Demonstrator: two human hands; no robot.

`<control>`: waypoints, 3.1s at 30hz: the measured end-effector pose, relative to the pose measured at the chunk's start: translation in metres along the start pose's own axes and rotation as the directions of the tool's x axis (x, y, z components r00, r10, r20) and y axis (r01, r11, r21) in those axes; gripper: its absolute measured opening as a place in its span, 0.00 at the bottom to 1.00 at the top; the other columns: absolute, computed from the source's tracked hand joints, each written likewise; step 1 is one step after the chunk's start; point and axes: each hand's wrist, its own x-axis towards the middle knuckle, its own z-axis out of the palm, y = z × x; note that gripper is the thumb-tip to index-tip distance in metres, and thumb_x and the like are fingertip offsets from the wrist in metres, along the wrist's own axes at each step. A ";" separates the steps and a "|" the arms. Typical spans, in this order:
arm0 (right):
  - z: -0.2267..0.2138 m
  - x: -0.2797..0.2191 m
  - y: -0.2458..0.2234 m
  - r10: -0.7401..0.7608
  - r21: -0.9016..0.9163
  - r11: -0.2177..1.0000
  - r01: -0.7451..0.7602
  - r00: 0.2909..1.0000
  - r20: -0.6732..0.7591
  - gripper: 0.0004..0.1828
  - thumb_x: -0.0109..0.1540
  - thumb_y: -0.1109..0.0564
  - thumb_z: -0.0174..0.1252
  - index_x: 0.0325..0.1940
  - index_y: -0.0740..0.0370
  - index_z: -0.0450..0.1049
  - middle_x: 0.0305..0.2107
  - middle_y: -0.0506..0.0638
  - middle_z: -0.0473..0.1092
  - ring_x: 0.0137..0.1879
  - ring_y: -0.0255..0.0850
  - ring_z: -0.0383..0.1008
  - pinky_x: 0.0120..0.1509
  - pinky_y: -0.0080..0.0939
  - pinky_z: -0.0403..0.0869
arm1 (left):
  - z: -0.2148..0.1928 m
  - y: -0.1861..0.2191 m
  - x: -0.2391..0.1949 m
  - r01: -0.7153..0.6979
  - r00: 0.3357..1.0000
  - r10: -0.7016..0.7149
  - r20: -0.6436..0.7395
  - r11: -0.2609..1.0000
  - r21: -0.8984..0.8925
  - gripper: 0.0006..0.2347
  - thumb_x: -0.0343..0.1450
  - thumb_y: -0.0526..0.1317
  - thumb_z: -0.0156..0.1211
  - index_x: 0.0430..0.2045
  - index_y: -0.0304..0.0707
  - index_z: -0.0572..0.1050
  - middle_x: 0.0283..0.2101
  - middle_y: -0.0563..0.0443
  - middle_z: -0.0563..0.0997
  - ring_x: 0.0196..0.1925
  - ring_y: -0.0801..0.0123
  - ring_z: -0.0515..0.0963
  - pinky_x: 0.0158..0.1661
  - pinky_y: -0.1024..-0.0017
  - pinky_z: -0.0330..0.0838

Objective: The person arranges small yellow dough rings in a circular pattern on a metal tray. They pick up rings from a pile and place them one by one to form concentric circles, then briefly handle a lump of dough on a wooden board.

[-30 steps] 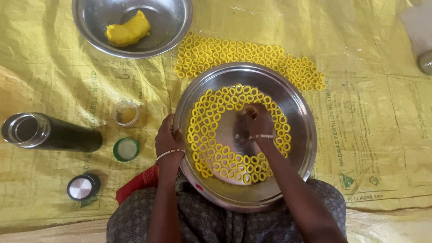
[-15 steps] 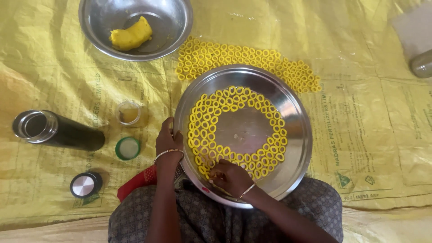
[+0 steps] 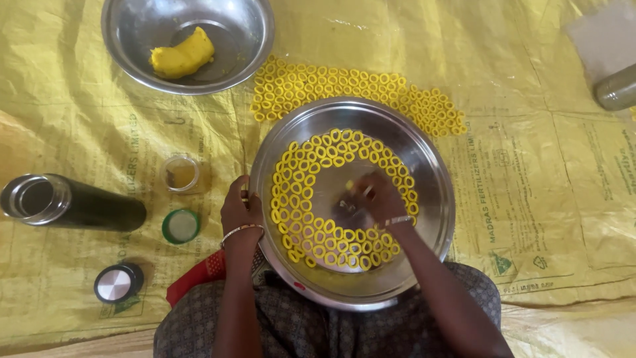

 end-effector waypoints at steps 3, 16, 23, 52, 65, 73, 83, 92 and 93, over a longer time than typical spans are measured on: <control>-0.010 0.027 0.026 -0.072 -0.113 0.992 0.052 0.980 -0.187 0.07 0.57 0.62 0.64 0.39 0.59 0.78 0.37 0.52 0.75 0.38 0.44 0.79 0.41 0.42 0.78 | 0.002 0.001 0.001 0.011 1.000 -0.011 -0.002 1.000 -0.008 0.19 0.73 0.36 0.56 0.61 0.36 0.69 0.44 0.36 0.82 0.40 0.54 0.84 0.41 0.60 0.77; 0.016 0.032 0.026 -0.181 -0.437 0.897 0.065 0.956 -0.229 0.03 0.61 0.57 0.61 0.39 0.55 0.75 0.40 0.52 0.72 0.43 0.55 0.76 0.41 0.56 0.75 | 0.001 0.007 0.001 0.046 0.999 -0.046 0.008 0.999 0.006 0.18 0.74 0.34 0.54 0.61 0.38 0.70 0.42 0.38 0.83 0.37 0.57 0.85 0.39 0.61 0.77; 0.019 0.038 0.018 -0.125 -0.329 0.944 0.023 0.948 -0.294 0.03 0.60 0.57 0.63 0.37 0.54 0.76 0.37 0.48 0.72 0.41 0.52 0.77 0.40 0.54 0.75 | 0.001 0.008 0.001 0.030 1.000 -0.029 0.007 1.000 -0.009 0.18 0.74 0.34 0.53 0.61 0.37 0.70 0.42 0.38 0.83 0.38 0.58 0.84 0.40 0.62 0.77; 0.038 -0.099 -0.074 -0.111 0.016 0.993 0.115 0.898 0.425 0.02 0.60 0.60 0.64 0.36 0.56 0.77 0.34 0.50 0.69 0.35 0.45 0.76 0.39 0.46 0.74 | 0.000 0.000 -0.005 -0.018 1.000 0.019 0.002 0.998 -0.060 0.21 0.72 0.31 0.53 0.62 0.34 0.67 0.43 0.37 0.83 0.41 0.57 0.85 0.43 0.62 0.77; 0.046 -0.112 -0.073 -0.101 -0.079 0.988 0.133 0.940 0.327 0.03 0.58 0.58 0.62 0.36 0.57 0.76 0.35 0.50 0.70 0.39 0.50 0.77 0.41 0.49 0.75 | -0.004 0.002 -0.005 0.039 0.998 -0.038 0.056 0.999 -0.006 0.21 0.71 0.32 0.54 0.62 0.36 0.67 0.42 0.38 0.83 0.37 0.57 0.84 0.41 0.61 0.78; 0.047 -0.110 -0.069 -0.051 -0.038 0.997 0.071 0.921 0.387 0.04 0.57 0.59 0.63 0.36 0.60 0.76 0.33 0.51 0.70 0.38 0.48 0.77 0.42 0.47 0.75 | -0.005 0.004 -0.006 0.027 0.998 -0.026 0.050 1.000 -0.016 0.22 0.71 0.32 0.56 0.62 0.35 0.67 0.39 0.39 0.83 0.35 0.59 0.84 0.39 0.61 0.78; -0.001 -0.076 -0.024 0.064 0.330 0.912 -0.243 0.880 0.470 0.06 0.59 0.64 0.62 0.40 0.61 0.77 0.38 0.50 0.73 0.41 0.40 0.78 0.46 0.41 0.81 | -0.002 -0.003 -0.004 -0.021 0.999 0.022 0.027 0.999 -0.033 0.19 0.72 0.34 0.55 0.61 0.33 0.68 0.42 0.38 0.83 0.38 0.59 0.84 0.40 0.61 0.77; -0.026 -0.009 0.038 0.381 0.737 0.537 -0.411 0.897 0.223 0.07 0.65 0.61 0.59 0.44 0.68 0.75 0.37 0.56 0.80 0.45 0.47 0.82 0.52 0.41 0.82 | -0.002 0.005 -0.002 -0.050 0.999 0.050 0.018 0.999 -0.009 0.22 0.71 0.31 0.54 0.63 0.33 0.65 0.47 0.37 0.81 0.42 0.57 0.84 0.44 0.61 0.78; -0.020 0.000 0.041 0.356 0.713 0.601 -0.361 0.920 0.166 0.06 0.65 0.61 0.60 0.44 0.68 0.75 0.37 0.55 0.80 0.45 0.46 0.82 0.52 0.41 0.82 | -0.004 0.009 -0.003 -0.059 0.998 0.059 0.025 0.998 0.012 0.22 0.71 0.31 0.54 0.63 0.33 0.65 0.47 0.36 0.81 0.42 0.57 0.84 0.44 0.60 0.77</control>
